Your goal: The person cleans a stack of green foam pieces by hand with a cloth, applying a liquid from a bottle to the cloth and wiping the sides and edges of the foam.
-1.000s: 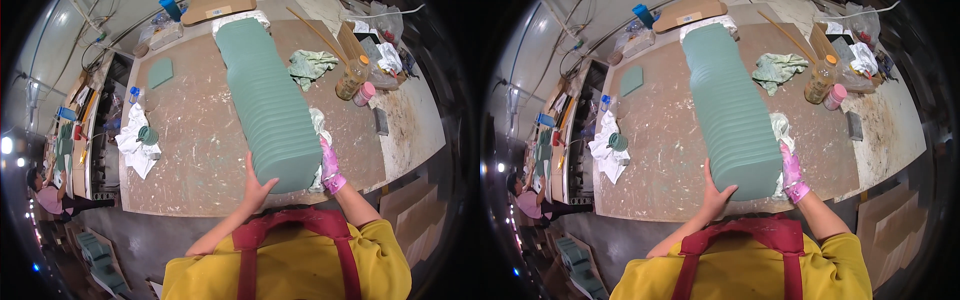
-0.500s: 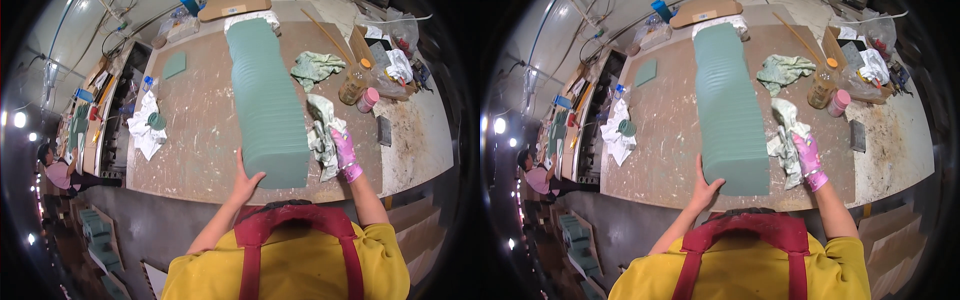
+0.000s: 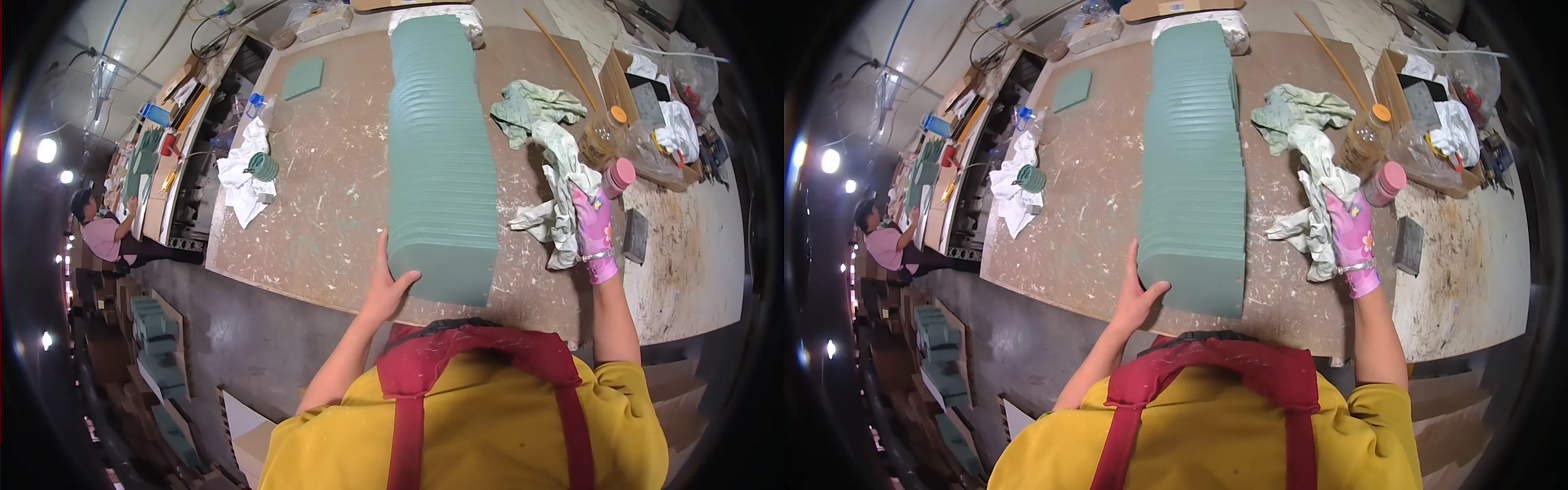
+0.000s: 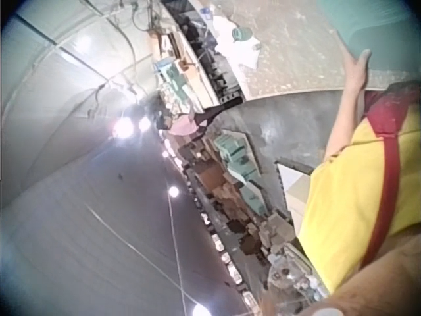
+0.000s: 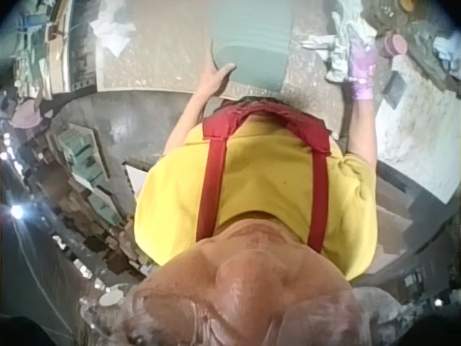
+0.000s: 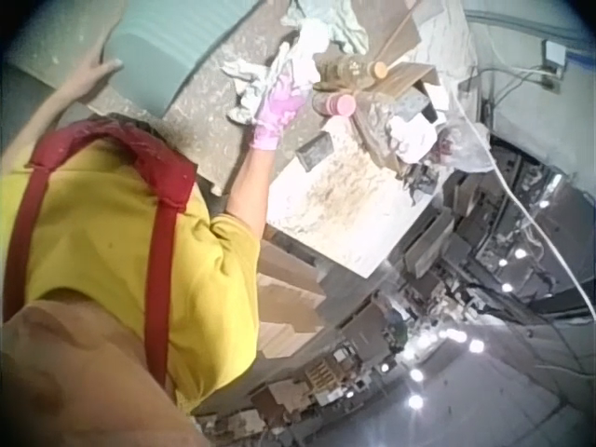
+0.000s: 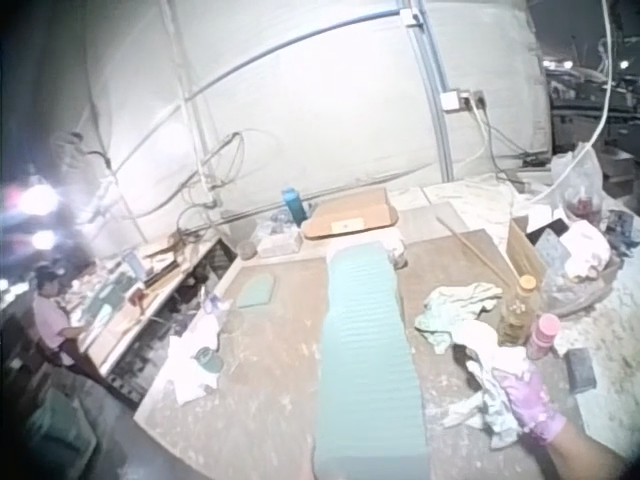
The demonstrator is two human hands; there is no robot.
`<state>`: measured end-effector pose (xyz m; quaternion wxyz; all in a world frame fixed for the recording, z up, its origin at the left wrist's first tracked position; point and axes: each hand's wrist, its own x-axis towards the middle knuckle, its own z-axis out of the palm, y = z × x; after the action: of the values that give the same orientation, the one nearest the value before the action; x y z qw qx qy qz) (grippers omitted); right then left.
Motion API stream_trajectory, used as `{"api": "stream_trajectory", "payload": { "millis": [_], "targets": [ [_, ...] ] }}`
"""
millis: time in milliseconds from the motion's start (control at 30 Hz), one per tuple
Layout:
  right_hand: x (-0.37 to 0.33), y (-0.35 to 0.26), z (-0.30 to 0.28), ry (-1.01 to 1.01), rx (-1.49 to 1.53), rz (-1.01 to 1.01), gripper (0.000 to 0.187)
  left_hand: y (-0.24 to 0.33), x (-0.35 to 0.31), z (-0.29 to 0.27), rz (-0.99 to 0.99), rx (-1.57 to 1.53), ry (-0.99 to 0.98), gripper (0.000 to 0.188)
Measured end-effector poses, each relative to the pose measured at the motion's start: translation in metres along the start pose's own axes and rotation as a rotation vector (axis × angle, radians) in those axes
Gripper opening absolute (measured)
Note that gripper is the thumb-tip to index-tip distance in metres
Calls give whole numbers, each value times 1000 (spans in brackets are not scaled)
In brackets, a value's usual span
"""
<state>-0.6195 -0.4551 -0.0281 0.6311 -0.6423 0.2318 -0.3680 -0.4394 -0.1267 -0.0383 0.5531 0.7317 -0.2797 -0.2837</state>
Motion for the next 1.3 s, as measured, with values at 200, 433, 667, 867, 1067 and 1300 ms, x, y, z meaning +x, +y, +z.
{"api": "stream_trajectory", "payload": {
  "millis": [200,433,667,867,1067,1300],
  "targets": [
    [-17,36,16,-143,-865,7,46,4,-4,-2,-25,-62,-21,95],
    [1,1,32,-25,-5,167,27,75,34,-12,430,459,-21,88],
    [-10,-95,135,-291,-168,-10,59,102,139,40,819,398,-111,66],
    [36,-78,124,-306,-784,-208,54,190,297,-34,974,349,311,40],
    [105,-27,186,-431,-1253,-406,69,118,391,36,566,1047,-288,62],
    [112,-28,186,-449,-1223,-363,73,-17,395,-68,371,234,7,40]
  ]
}}
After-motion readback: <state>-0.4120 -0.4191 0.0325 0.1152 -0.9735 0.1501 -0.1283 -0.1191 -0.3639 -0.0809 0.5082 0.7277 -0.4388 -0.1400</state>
